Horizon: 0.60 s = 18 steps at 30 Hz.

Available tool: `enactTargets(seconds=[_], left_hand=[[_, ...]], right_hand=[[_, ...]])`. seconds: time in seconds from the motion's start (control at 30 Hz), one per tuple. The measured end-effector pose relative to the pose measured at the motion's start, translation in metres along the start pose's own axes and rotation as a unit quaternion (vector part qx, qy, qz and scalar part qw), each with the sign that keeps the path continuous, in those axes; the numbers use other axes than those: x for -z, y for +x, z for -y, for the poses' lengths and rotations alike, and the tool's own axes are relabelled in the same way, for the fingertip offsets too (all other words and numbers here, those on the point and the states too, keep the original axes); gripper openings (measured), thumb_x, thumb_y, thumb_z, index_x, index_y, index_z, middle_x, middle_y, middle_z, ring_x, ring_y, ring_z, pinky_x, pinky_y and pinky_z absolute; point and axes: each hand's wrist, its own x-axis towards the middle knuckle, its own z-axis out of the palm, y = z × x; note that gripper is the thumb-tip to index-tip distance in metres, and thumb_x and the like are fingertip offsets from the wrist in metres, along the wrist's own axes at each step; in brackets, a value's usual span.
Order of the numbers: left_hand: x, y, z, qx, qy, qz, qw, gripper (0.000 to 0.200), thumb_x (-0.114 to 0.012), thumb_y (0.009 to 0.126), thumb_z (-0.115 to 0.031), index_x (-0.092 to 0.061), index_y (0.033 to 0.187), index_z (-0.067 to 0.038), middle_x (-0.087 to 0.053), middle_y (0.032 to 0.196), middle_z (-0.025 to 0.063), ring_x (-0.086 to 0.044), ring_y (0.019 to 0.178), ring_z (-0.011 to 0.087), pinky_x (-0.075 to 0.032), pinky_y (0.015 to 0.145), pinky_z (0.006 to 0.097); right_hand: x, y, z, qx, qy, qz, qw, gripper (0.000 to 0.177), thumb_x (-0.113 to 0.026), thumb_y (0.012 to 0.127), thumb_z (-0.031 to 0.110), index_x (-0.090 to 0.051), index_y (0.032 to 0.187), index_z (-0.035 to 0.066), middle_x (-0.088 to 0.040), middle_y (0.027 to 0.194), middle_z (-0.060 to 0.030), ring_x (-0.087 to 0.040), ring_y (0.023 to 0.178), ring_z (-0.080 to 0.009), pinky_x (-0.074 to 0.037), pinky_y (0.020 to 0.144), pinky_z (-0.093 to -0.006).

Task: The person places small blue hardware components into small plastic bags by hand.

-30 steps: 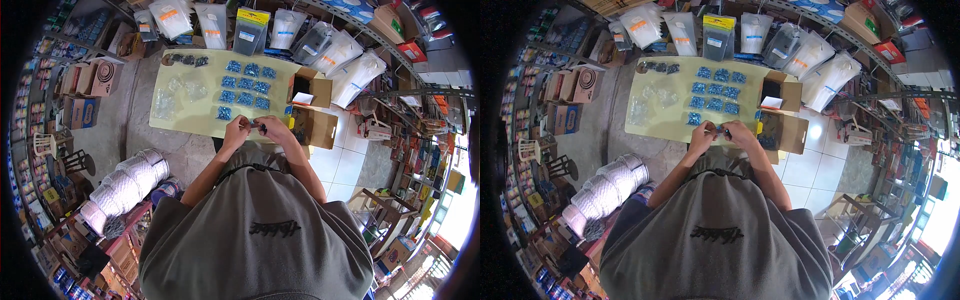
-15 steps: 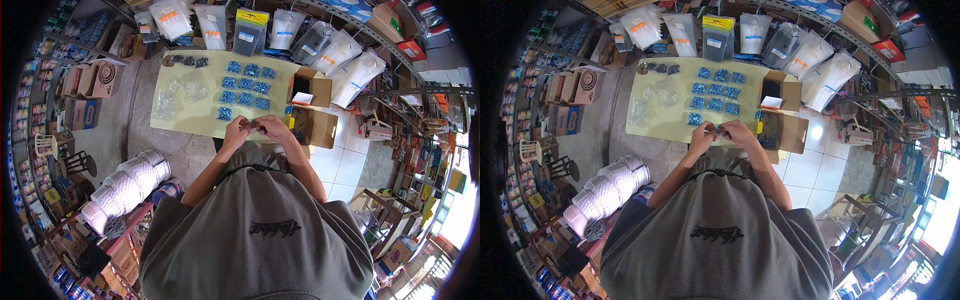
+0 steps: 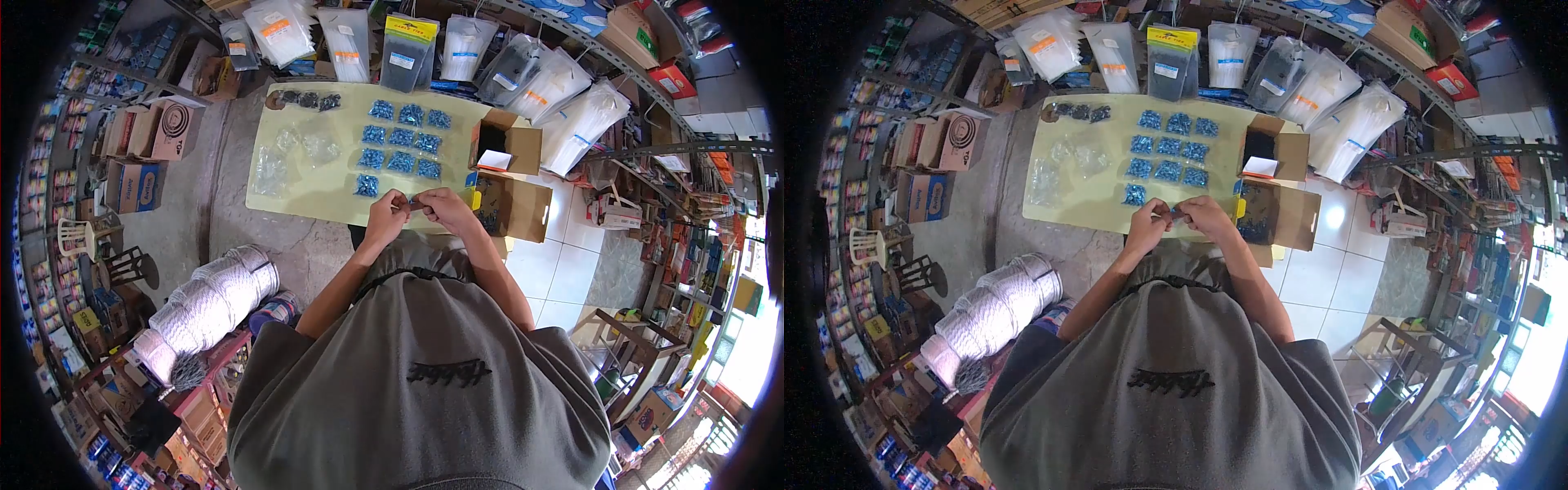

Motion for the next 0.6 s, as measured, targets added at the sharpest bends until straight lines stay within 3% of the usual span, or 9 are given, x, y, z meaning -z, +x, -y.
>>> enactTargets(seconds=[0.2, 0.37, 0.6], left_hand=[[0.000, 0.001, 0.002, -0.006, 0.007, 0.004, 1.000, 0.008, -0.054, 0.085, 0.004, -0.055, 0.093, 0.003, -0.060, 0.081, 0.0085, -0.063, 0.069, 0.0136, -0.052, 0.060, 0.0255], [0.000, 0.000, -0.005, -0.002, 0.007, -0.004, 1.000, 0.007, -0.055, 0.086, 0.003, -0.055, 0.092, 0.003, -0.061, 0.081, 0.0088, -0.064, 0.069, 0.0138, -0.052, 0.060, 0.0257], [0.001, 0.002, 0.001, -0.013, 0.010, -0.016, 1.000, 0.008, -0.056, 0.083, 0.004, -0.056, 0.091, 0.003, -0.061, 0.079, 0.0087, -0.062, 0.066, 0.0129, -0.051, 0.059, 0.0253]], right_hand=[[-0.007, -0.007, 0.012, -0.028, 0.045, 0.003, 0.999, 0.018, -0.057, 0.089, 0.009, -0.065, 0.091, -0.006, -0.064, 0.077, -0.0090, -0.050, 0.058, -0.0111, -0.039, 0.051, -0.0240], [-0.009, -0.006, 0.012, -0.011, 0.159, 0.006, 0.987, 0.018, -0.056, 0.088, 0.005, -0.061, 0.087, -0.012, -0.064, 0.080, -0.0155, -0.057, 0.068, -0.0183, -0.044, 0.060, -0.0290], [-0.005, 0.001, 0.000, 0.023, 0.176, 0.004, 0.984, 0.018, -0.057, 0.088, 0.005, -0.061, 0.089, -0.012, -0.063, 0.084, -0.0163, -0.059, 0.074, -0.0198, -0.046, 0.063, -0.0298]])
